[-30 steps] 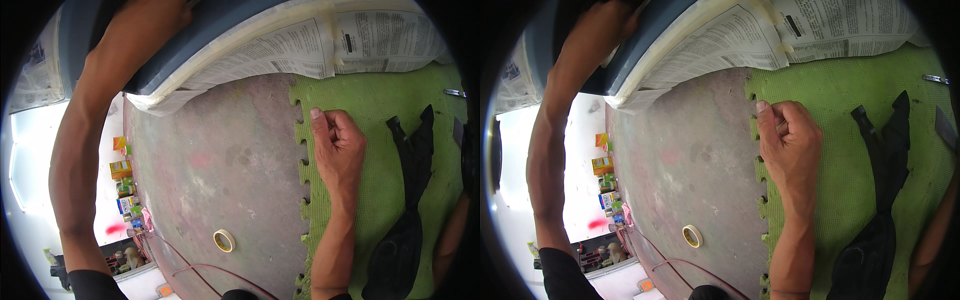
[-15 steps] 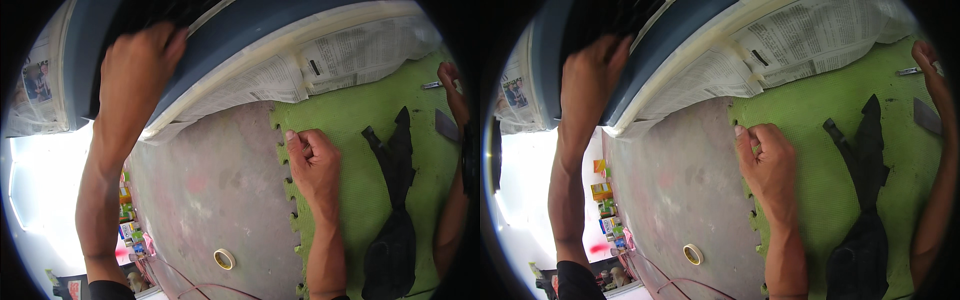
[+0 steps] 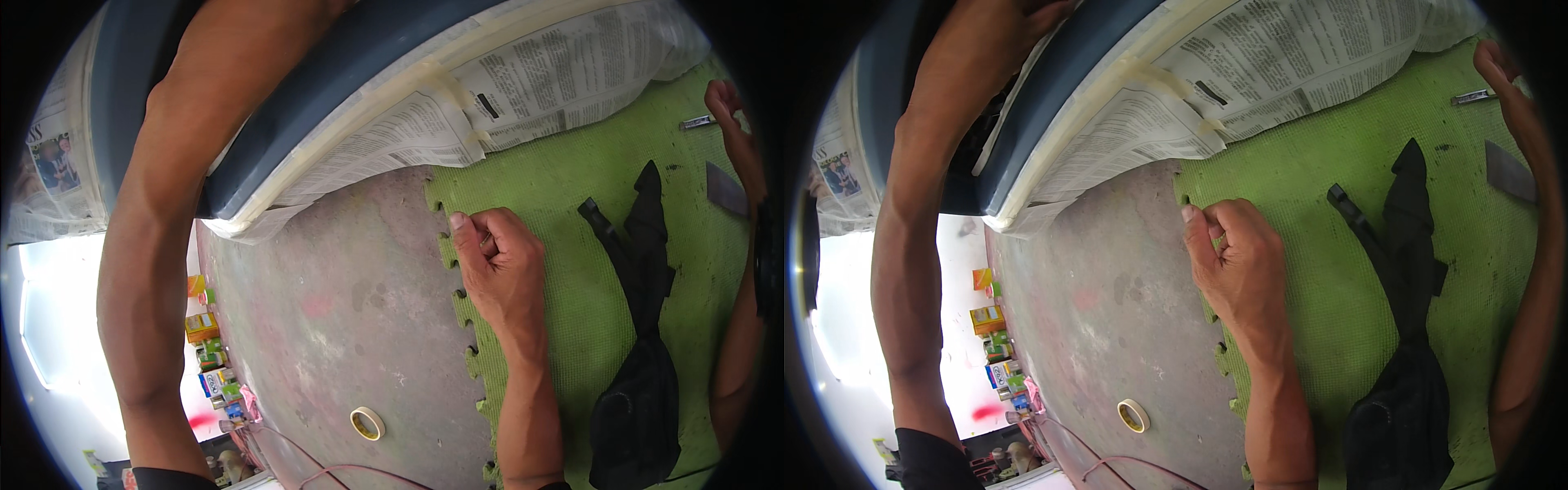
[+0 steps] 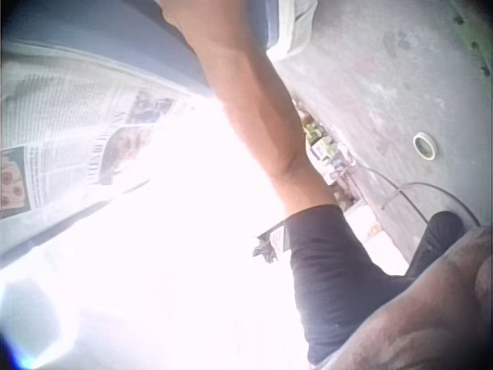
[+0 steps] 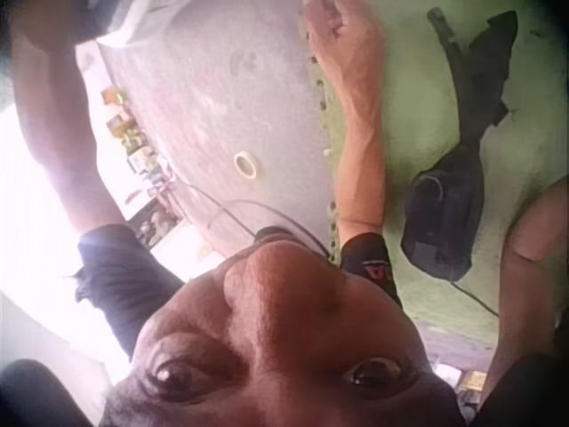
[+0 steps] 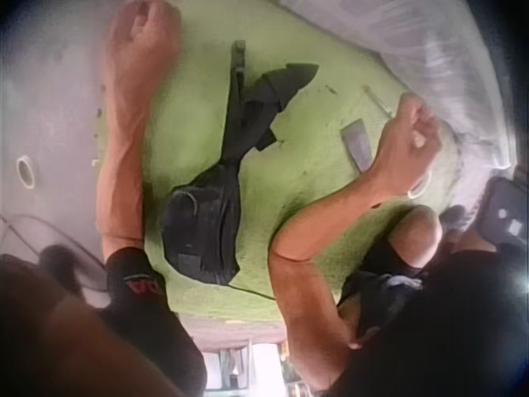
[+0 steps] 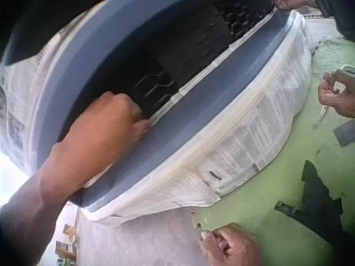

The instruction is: The person applies masking tape along the edge of a car bumper that is covered with newspaper. They repeatedly tear pieces of tape and press them onto the bumper's edge while another person works nearby.

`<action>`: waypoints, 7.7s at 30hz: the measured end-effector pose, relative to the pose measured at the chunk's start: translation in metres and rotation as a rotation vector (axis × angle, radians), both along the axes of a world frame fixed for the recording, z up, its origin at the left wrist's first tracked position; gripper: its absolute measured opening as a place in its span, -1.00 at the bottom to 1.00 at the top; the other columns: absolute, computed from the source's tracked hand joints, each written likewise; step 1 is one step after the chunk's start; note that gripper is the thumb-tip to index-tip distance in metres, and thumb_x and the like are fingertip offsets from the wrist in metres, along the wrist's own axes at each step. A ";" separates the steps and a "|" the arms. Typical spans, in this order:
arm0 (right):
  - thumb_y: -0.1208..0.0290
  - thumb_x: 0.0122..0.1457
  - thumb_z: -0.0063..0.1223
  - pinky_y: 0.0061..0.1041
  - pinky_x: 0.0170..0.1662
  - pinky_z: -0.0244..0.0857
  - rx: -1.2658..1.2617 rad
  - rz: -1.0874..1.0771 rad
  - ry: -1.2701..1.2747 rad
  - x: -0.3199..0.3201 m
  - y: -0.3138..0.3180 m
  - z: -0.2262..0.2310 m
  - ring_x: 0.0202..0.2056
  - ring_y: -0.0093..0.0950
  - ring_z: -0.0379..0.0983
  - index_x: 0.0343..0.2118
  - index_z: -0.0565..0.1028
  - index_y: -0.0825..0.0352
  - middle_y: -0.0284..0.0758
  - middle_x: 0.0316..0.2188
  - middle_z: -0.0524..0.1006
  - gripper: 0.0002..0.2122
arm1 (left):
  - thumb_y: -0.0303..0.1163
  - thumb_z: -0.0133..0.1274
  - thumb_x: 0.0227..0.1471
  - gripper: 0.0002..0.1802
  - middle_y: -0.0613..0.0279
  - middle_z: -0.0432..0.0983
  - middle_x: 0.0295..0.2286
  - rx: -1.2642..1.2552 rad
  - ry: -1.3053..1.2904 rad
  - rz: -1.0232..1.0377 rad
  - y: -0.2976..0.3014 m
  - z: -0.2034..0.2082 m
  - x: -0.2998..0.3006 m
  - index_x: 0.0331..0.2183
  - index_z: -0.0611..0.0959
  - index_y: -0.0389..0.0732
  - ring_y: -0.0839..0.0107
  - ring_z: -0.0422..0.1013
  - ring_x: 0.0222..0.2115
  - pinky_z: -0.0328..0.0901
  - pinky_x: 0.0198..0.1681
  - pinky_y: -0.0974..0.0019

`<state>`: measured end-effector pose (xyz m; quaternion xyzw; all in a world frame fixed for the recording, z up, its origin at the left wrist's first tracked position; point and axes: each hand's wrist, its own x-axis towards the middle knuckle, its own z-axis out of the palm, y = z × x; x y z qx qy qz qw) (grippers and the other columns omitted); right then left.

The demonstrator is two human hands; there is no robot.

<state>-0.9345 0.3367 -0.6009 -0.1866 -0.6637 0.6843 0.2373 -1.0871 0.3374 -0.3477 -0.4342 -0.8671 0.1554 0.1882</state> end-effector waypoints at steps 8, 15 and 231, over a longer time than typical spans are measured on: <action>0.44 0.37 0.31 -0.40 -0.47 0.31 -0.037 0.000 0.013 0.001 0.002 0.001 -0.52 -0.49 0.40 -0.39 0.57 0.41 -0.29 -0.48 0.52 -0.79 | -0.41 0.18 0.17 -0.74 -0.31 0.73 -0.28 -0.128 0.086 0.077 -0.004 -0.005 -0.003 -0.29 0.83 -0.42 -0.14 0.68 -0.22 0.51 0.05 0.02; 0.45 0.36 0.31 -0.40 -0.46 0.33 -0.047 -0.013 0.020 -0.001 0.001 -0.002 -0.51 -0.48 0.41 -0.39 0.57 0.42 -0.27 -0.48 0.53 -0.80 | -0.42 0.23 0.12 -0.75 -0.33 0.72 -0.30 -0.075 0.099 -0.093 0.025 -0.002 -0.006 -0.29 0.82 -0.45 -0.18 0.68 -0.21 0.52 0.00 -0.02; 0.31 0.07 0.48 -0.19 -0.07 0.18 0.882 -0.581 0.053 -0.143 0.004 0.148 -0.22 -0.29 0.46 -0.23 0.75 0.13 -0.50 -0.32 0.60 -0.80 | -0.04 0.22 0.31 -0.50 0.03 0.54 -0.13 0.736 -0.457 0.777 -0.275 -0.270 0.149 0.09 0.64 -0.19 -0.02 0.47 -0.06 0.35 0.04 -0.04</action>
